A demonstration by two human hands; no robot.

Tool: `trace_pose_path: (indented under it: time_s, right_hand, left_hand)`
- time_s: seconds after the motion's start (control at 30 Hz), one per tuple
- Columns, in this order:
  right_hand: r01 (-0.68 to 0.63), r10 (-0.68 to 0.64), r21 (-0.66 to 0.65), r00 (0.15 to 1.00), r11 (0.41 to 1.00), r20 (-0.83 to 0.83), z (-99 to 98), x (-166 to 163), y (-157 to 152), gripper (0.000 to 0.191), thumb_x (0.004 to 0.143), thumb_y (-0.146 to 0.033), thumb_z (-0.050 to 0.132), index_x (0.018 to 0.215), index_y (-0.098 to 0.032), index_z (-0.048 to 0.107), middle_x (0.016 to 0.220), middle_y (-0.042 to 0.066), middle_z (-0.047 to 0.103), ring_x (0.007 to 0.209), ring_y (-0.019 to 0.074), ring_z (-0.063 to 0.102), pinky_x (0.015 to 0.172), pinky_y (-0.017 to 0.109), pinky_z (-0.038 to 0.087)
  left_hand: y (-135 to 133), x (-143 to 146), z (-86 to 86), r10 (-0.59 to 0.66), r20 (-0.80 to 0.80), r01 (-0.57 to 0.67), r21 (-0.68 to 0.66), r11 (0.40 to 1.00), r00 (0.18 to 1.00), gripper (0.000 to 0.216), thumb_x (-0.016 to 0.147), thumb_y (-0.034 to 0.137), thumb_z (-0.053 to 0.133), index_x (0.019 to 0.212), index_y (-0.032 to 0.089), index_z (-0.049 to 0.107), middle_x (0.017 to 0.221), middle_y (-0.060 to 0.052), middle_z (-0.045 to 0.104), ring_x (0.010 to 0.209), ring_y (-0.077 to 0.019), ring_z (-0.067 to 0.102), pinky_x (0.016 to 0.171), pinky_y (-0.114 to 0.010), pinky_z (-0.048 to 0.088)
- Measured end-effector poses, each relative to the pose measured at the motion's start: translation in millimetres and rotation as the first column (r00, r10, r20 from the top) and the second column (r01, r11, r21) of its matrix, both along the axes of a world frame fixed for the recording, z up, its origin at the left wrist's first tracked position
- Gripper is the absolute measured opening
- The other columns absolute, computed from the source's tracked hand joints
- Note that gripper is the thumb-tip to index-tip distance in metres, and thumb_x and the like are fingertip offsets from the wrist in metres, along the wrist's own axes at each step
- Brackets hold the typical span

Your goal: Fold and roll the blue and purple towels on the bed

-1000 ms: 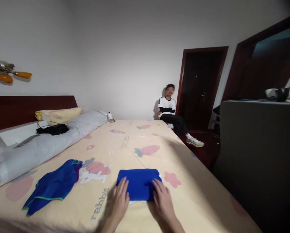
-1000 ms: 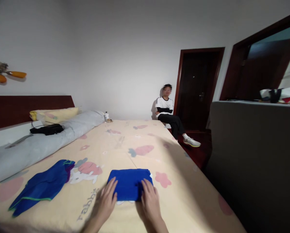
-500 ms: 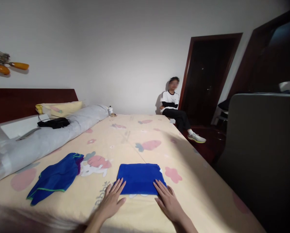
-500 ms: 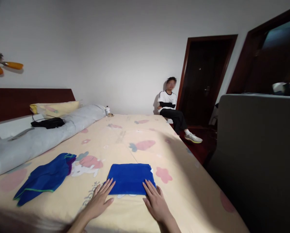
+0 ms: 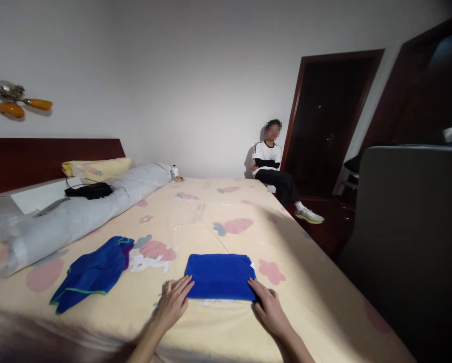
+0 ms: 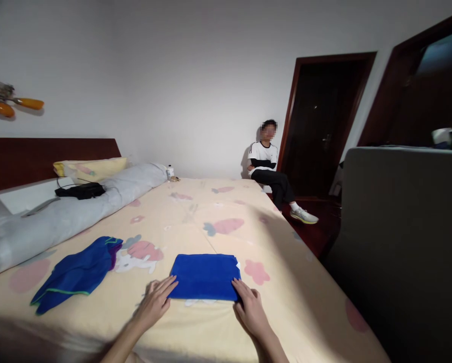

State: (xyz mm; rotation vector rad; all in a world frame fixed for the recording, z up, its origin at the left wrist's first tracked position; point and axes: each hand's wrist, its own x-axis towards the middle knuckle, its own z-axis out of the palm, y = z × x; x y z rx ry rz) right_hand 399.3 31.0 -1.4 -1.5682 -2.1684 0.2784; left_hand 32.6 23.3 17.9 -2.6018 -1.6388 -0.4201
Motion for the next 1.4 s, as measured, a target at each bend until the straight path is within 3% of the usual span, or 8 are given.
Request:
trace_pose_path:
  time_s: [0.17,0.47,0.6,0.83,0.93,1.07,1.17,1.4]
  right_hand:
    - [-0.010,0.013,0.094,0.999,0.995,-0.031,4.7,1,1,0.054,0.080,-0.017,0.038,0.131,-0.020,0.056,0.141,0.011,0.054,0.132,0.0257,0.048,0.102,0.047,0.040]
    - [-0.011,-0.036,-0.122,0.925,0.993,-0.378,48.2,6,-37,0.035,0.080,-0.031,0.045,0.105,-0.021,0.067,0.096,0.005,0.074,0.087,0.0229,0.066,0.079,0.033,0.051]
    - [-0.035,-0.020,-0.108,0.883,0.994,-0.469,45.3,5,-26,0.035,0.083,-0.033,0.043,0.108,-0.018,0.063,0.096,0.005,0.073,0.086,0.0219,0.065,0.079,0.032,0.050]
    - [0.178,-0.140,0.166,0.966,0.970,-0.218,5.0,6,7,0.036,0.086,-0.037,0.044,0.110,-0.020,0.065,0.111,0.013,0.067,0.102,0.0283,0.062,0.090,0.043,0.049]
    - [0.198,-0.162,0.269,0.975,0.942,-0.151,1.4,-7,3,0.037,0.091,-0.036,0.040,0.114,-0.022,0.064,0.121,0.013,0.065,0.109,0.0292,0.060,0.093,0.046,0.047]
    - [-0.077,0.084,0.230,0.996,0.970,-0.025,11.4,-50,-16,0.047,0.094,-0.035,0.037,0.140,-0.028,0.046,0.147,0.007,0.048,0.134,0.0266,0.045,0.109,0.047,0.037]
    - [-0.247,0.243,0.109,0.969,0.963,0.048,15.4,-72,-25,0.057,0.094,-0.039,0.038,0.150,-0.034,0.024,0.157,0.002,0.030,0.143,0.0256,0.030,0.115,0.051,0.029]
    - [-0.058,0.058,0.014,0.998,0.998,0.040,1.2,-14,-14,0.056,0.090,-0.032,0.038,0.147,-0.033,0.033,0.155,0.004,0.032,0.144,0.0256,0.029,0.114,0.055,0.026]
  left_hand:
    - [-2,8,12.3,0.039,0.032,-0.044,0.140,0.989,0.999,0.060,0.075,-0.002,0.041,0.124,0.026,0.061,0.124,-0.006,0.066,0.117,-0.0225,0.057,0.101,-0.043,0.040]
    - [-25,-16,9.0,0.077,0.430,-0.036,-0.103,0.994,0.900,0.045,0.072,0.013,0.047,0.108,0.029,0.069,0.109,-0.001,0.073,0.103,-0.0212,0.065,0.095,-0.034,0.050]
    - [-19,-17,1.2,0.165,0.574,-0.083,-0.167,0.982,0.802,0.044,0.078,0.021,0.045,0.116,0.026,0.066,0.113,-0.003,0.072,0.099,-0.0198,0.067,0.088,-0.030,0.054]
    - [-6,1,8.3,0.342,0.246,-0.348,-0.020,0.937,0.907,0.054,0.077,0.008,0.042,0.123,0.026,0.064,0.120,-0.004,0.068,0.113,-0.0226,0.060,0.101,-0.042,0.046]
    - [-9,22,6.8,0.208,0.224,-0.226,0.057,0.973,0.952,0.060,0.081,0.006,0.038,0.133,0.031,0.056,0.136,-0.001,0.060,0.125,-0.0209,0.054,0.108,-0.042,0.041]
    - [-16,73,4.6,-0.072,0.180,0.068,0.030,0.997,0.981,0.066,0.089,0.016,0.039,0.151,0.032,0.025,0.157,0.001,0.032,0.142,-0.0218,0.033,0.117,-0.044,0.031]
    - [-18,98,3.1,-0.112,0.125,0.123,-0.081,0.989,0.986,0.074,0.089,0.023,0.046,0.154,0.030,0.011,0.161,0.000,0.018,0.146,-0.0241,0.022,0.119,-0.048,0.025]
    - [-22,34,-4.7,0.026,0.075,-0.018,-0.104,0.994,0.997,0.069,0.093,0.029,0.044,0.152,0.039,0.010,0.160,0.003,0.018,0.146,-0.0245,0.023,0.118,-0.049,0.023]
